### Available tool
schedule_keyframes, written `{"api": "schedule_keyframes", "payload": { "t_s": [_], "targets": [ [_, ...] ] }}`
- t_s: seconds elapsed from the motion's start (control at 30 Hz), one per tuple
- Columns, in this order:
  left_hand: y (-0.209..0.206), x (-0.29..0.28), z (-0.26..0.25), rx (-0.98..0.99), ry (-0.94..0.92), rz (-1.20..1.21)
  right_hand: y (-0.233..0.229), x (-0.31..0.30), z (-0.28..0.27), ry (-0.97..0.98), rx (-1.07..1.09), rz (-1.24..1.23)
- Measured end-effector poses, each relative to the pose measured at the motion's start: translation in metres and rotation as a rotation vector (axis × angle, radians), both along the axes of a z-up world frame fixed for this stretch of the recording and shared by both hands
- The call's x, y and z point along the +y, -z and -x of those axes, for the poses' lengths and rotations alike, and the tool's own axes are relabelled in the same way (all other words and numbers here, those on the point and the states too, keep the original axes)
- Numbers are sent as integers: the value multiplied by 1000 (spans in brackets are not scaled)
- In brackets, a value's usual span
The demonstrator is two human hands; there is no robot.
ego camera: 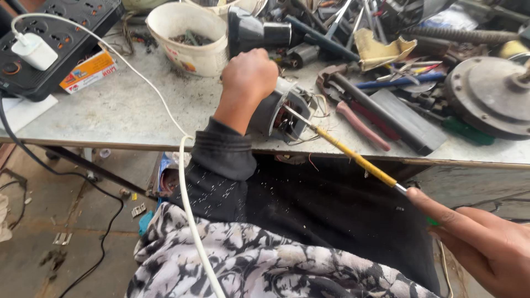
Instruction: The person uses a screwdriver to manipulate the internal wires of a small electric motor. They hold the motor with one hand and use the screwdriver to adjust or separate the copper windings inside the stator.
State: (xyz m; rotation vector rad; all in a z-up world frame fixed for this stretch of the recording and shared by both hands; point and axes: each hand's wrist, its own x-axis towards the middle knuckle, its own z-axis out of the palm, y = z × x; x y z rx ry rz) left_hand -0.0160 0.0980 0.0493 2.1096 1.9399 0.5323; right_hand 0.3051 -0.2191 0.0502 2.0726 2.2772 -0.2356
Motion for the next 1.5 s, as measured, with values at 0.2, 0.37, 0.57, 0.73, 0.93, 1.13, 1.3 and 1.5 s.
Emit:
{"api": "schedule_keyframes", "payload": {
  "t_s": [0.2, 0.37, 0.57, 0.73, 0.93, 1.13, 1.3, 1.5],
  "targets": [
    [4, -2, 4, -16, 3, 11, 28, 18, -43, 550, 1007, 575],
    [3, -4, 4, -12, 2, 17, 68, 22, -49, 321, 1664, 659],
    [-2, -7, 1, -3, -5, 40, 57, 18, -50, 390, 1289, 511],
    [-4, -9, 0, 5, -21, 38, 45, 6, -29, 298, 930, 404],
    [-5, -13, 1, 28, -18, 47, 34, 4, -1, 267, 345, 285],
    [-7, -16, 1, 28, -27, 49, 34, 2, 9, 80, 392, 107],
    [-5, -13, 1, 29, -43, 28, 35, 0, 15, -69, 368, -6],
    [3, -4, 2, -14, -51, 3, 26, 8, 17, 27, 220, 68]
  ]
}}
